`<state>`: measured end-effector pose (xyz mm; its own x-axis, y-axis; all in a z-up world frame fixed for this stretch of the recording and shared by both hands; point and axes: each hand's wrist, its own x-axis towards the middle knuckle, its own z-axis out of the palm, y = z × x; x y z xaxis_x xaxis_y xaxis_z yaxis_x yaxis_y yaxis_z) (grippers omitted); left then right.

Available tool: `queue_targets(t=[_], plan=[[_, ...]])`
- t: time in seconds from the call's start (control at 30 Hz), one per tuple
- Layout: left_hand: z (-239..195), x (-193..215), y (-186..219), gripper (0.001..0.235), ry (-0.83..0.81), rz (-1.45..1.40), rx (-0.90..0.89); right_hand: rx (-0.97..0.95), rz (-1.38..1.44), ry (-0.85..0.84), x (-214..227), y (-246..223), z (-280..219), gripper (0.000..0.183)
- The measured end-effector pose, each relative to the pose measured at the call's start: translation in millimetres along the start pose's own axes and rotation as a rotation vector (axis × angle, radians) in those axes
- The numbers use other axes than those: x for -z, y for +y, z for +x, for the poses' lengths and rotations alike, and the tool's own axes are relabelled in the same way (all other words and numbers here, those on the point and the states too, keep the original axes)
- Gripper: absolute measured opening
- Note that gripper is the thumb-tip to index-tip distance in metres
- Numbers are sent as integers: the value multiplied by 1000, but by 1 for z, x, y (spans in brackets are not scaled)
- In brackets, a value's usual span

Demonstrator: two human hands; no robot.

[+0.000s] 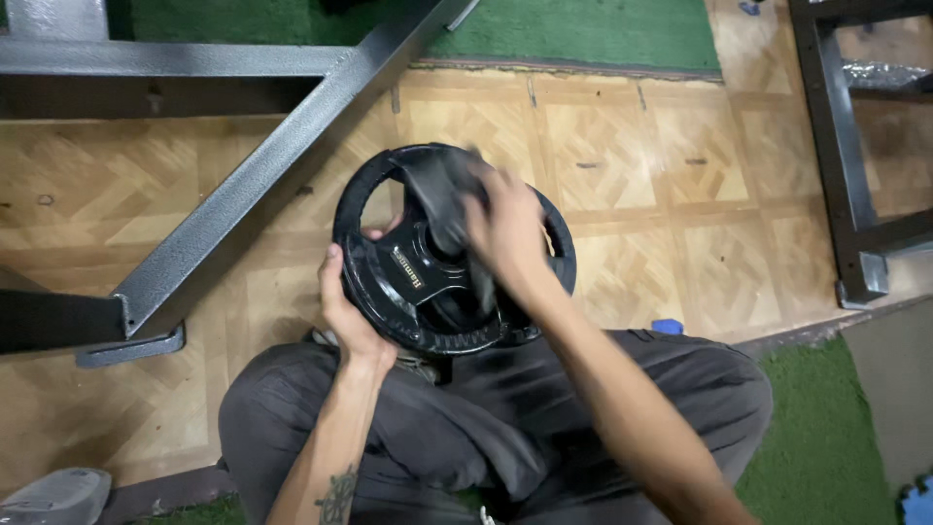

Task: The person sits on the gym floor and wipes a black weight plate with a gray cloth. They rotate the plate to clean both sides and the center hole, then place it on top of another weight plate.

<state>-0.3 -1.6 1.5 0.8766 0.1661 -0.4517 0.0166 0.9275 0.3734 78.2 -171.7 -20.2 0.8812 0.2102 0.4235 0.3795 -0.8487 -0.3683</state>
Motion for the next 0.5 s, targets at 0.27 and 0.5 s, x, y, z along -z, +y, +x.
queue_targets(t=[0.27,0.5], plan=[[4,21,-18,41,79,13,-10,106,-186,-125,-5,-57,17,22],[-12,-25,11,40,276,92,32,183,32,-250,24,-109,-50,19]])
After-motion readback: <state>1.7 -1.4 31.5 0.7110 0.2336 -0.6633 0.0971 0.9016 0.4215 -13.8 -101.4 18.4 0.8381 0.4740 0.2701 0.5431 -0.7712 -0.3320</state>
